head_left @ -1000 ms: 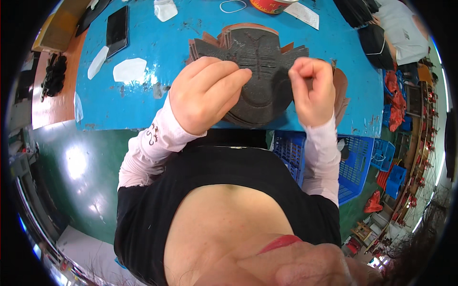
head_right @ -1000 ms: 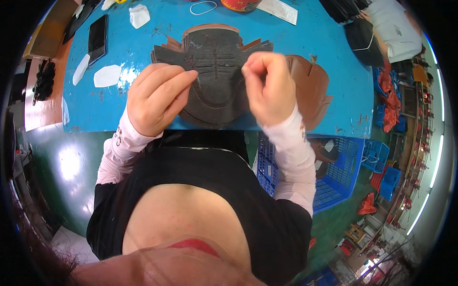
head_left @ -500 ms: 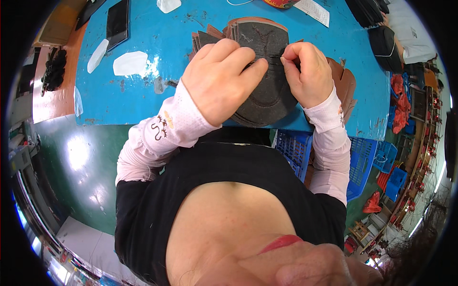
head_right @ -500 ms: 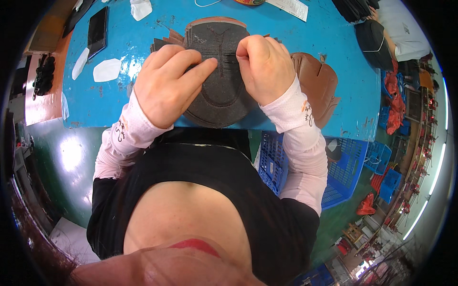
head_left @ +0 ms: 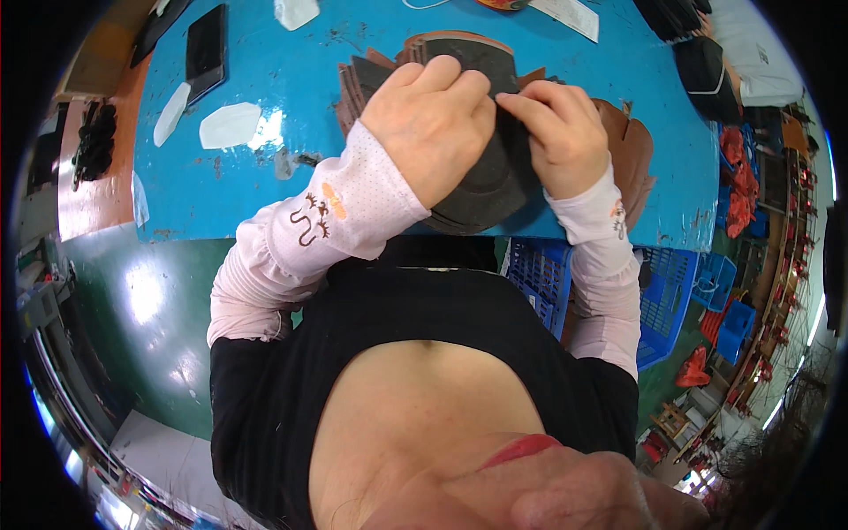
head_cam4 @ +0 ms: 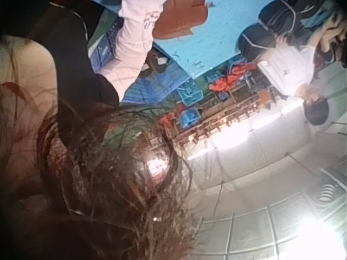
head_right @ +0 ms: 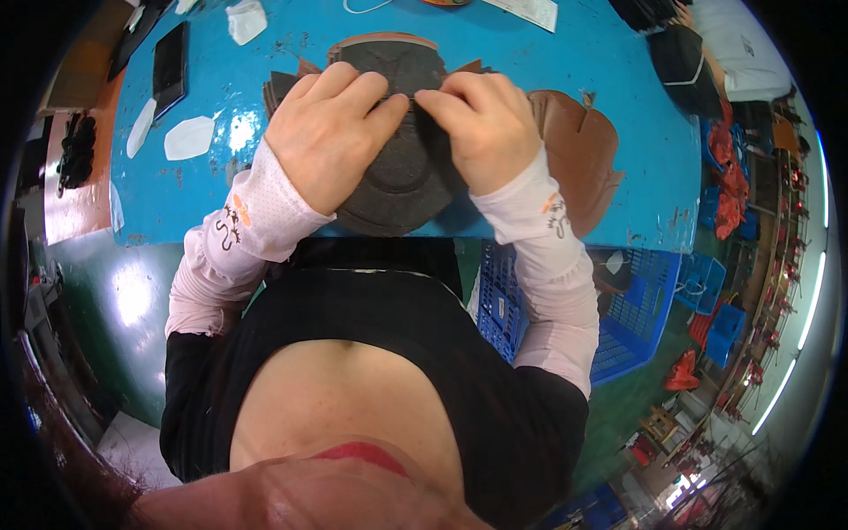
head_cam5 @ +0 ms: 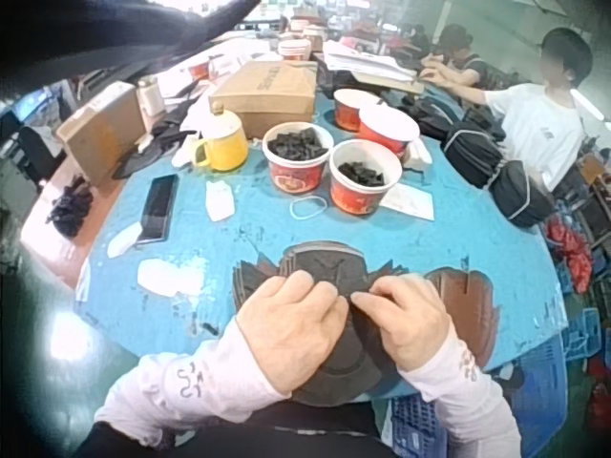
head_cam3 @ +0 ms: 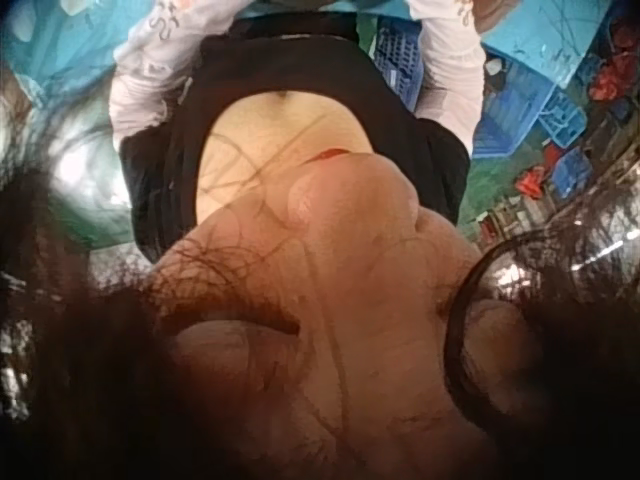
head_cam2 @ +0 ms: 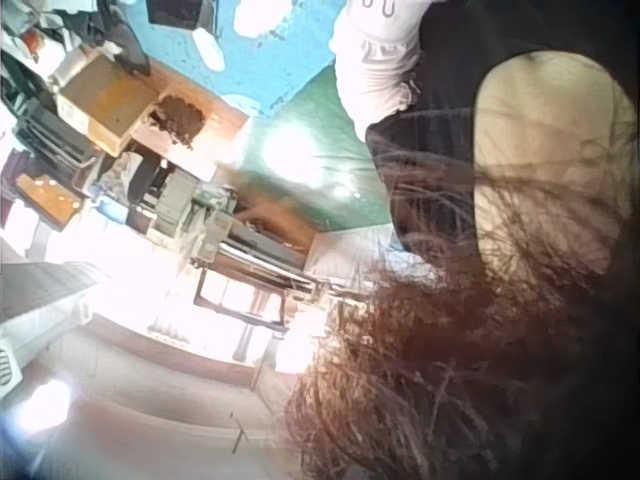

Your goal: Attaching small rubber components to shoe uppers at a manufacturing workstation.

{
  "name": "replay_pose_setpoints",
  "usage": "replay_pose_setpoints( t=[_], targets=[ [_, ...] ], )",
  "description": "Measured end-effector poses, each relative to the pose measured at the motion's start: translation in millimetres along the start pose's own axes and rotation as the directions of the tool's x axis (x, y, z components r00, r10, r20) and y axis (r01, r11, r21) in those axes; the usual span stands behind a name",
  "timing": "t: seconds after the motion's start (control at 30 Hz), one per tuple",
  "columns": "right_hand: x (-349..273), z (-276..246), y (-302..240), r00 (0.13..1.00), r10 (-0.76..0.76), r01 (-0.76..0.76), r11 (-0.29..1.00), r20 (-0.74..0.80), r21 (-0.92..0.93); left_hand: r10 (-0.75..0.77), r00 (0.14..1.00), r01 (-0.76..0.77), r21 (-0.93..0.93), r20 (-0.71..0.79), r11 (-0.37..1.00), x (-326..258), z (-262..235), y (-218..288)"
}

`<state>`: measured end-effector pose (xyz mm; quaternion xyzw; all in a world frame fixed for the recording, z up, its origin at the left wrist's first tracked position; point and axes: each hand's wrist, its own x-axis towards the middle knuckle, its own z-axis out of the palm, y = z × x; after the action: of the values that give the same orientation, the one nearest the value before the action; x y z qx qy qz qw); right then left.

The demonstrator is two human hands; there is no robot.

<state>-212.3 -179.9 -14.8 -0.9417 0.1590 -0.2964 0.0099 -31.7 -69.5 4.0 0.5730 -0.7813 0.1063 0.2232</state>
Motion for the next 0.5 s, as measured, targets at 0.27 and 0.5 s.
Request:
replay_pose_setpoints(
  t=[0.27,0.5],
  targets=[
    [-2,-1,-2,0.996,-0.011,0.023,0.99,0.088,-0.137,-0.032,0.999,0.032,0.03,0.008,0.999,-2,4,2],
    [3,-3,-6,0.908,0.407,-0.417,0.854,0.099,0.312,-0.004,0.987,0.004,0.0,-0.161,1.0,-6,8,3]
  ],
)
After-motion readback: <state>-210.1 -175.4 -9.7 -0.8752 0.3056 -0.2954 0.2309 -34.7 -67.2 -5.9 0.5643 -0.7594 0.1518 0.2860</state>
